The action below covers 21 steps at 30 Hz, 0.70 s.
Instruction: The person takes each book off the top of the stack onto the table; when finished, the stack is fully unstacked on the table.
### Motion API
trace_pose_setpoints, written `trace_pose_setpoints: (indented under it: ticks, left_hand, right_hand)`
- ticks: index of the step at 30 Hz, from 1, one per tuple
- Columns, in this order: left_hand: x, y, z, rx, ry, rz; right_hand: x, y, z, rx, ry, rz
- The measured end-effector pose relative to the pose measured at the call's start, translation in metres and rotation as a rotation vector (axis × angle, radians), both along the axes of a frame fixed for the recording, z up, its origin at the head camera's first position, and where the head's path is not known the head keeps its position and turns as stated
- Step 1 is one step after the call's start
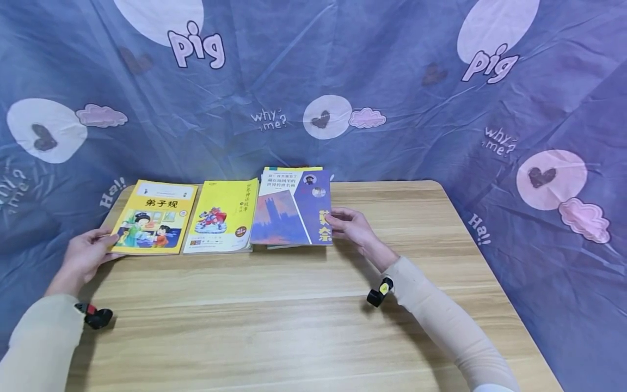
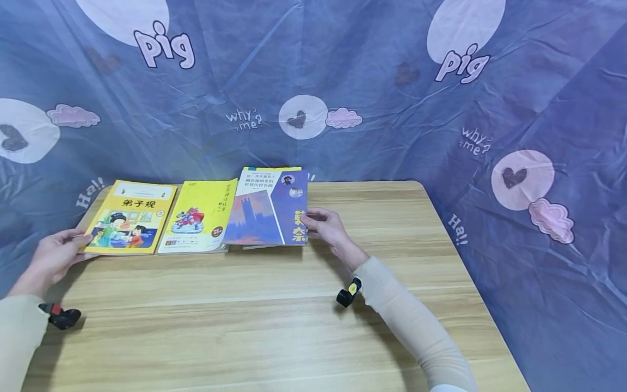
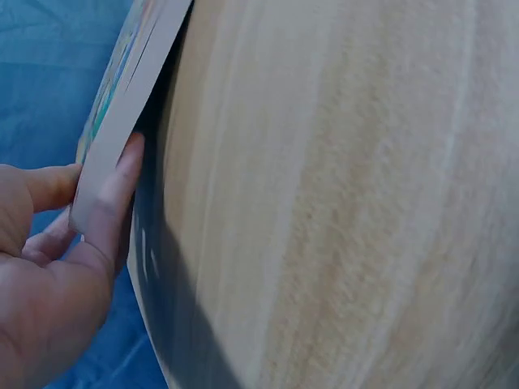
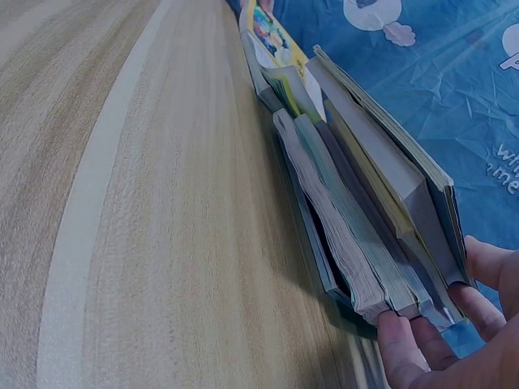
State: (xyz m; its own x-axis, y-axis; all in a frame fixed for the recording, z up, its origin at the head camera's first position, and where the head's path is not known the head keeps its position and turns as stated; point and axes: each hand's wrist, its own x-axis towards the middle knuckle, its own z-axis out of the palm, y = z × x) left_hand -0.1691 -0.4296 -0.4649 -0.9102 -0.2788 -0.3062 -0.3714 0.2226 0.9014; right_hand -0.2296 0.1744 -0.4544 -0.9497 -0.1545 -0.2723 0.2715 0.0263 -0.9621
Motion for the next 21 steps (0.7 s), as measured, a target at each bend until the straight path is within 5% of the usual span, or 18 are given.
trace_pose_setpoints:
  ticks: [7,14,21]
  left_hand:
    - [0.000,0.004,-0.002,-0.246,-0.044,-0.011]
    - [0.002,0.017,0.010,-0.654,-0.021,-0.085]
    - [-0.003,0.040,0.022,-0.661,0.056,-0.094]
  right_hand:
    - [0.000,0.000,0.000,-0.003,0.001,0.005]
    - [0.000,-0.001,0.002,0.003,0.002,0.003]
    - [0.001,-0.001,0.003,0.001,0.000,-0.001]
